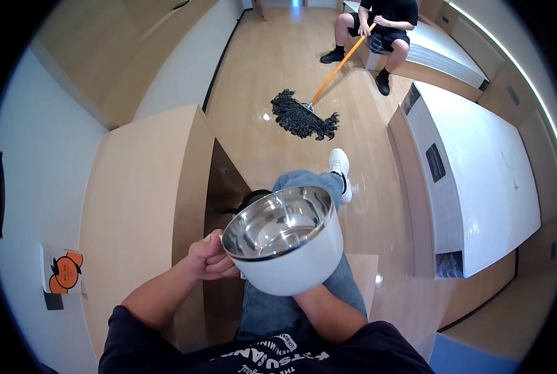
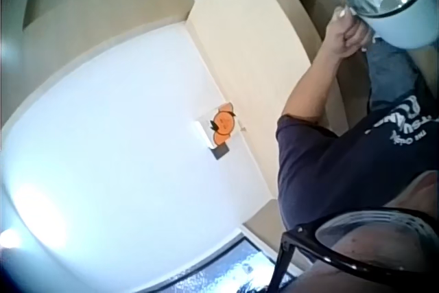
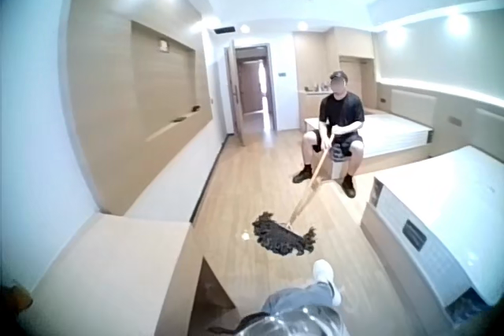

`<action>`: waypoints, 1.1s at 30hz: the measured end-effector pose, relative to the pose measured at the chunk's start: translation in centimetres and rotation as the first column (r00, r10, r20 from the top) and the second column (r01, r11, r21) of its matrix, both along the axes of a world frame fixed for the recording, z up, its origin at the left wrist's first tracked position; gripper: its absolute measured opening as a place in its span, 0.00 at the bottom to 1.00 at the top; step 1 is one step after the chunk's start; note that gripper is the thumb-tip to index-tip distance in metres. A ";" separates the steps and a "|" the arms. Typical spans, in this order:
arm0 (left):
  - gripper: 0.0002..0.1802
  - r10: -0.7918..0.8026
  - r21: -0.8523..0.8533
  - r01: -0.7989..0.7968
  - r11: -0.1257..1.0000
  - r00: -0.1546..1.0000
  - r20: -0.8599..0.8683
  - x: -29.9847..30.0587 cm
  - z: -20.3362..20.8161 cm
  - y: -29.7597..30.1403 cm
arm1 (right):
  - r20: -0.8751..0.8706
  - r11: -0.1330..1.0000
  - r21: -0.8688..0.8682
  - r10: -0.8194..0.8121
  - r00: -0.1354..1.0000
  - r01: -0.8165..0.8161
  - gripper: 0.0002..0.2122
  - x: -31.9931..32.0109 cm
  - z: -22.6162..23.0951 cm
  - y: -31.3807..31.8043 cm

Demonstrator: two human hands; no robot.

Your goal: The person wipes the inside and outside of a metal pot using a cloth.

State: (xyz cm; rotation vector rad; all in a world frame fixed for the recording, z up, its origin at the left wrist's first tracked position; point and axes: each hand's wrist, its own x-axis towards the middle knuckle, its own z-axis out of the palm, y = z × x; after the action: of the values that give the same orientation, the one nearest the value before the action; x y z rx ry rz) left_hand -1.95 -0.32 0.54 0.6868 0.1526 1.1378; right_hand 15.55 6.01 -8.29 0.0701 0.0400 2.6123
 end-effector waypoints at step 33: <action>0.36 0.219 -0.100 -0.247 0.964 0.949 -0.226 1.1 0.8 -0.7 | -0.231 -0.328 0.883 -0.926 0.298 -0.337 0.25 2.5 8.2 3.6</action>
State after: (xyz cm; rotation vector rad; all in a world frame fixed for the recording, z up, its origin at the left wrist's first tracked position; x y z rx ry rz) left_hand -0.88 -1.05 1.30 0.6889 0.4961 1.2668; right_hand 18.08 9.65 -0.08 -0.5533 -1.9848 0.6877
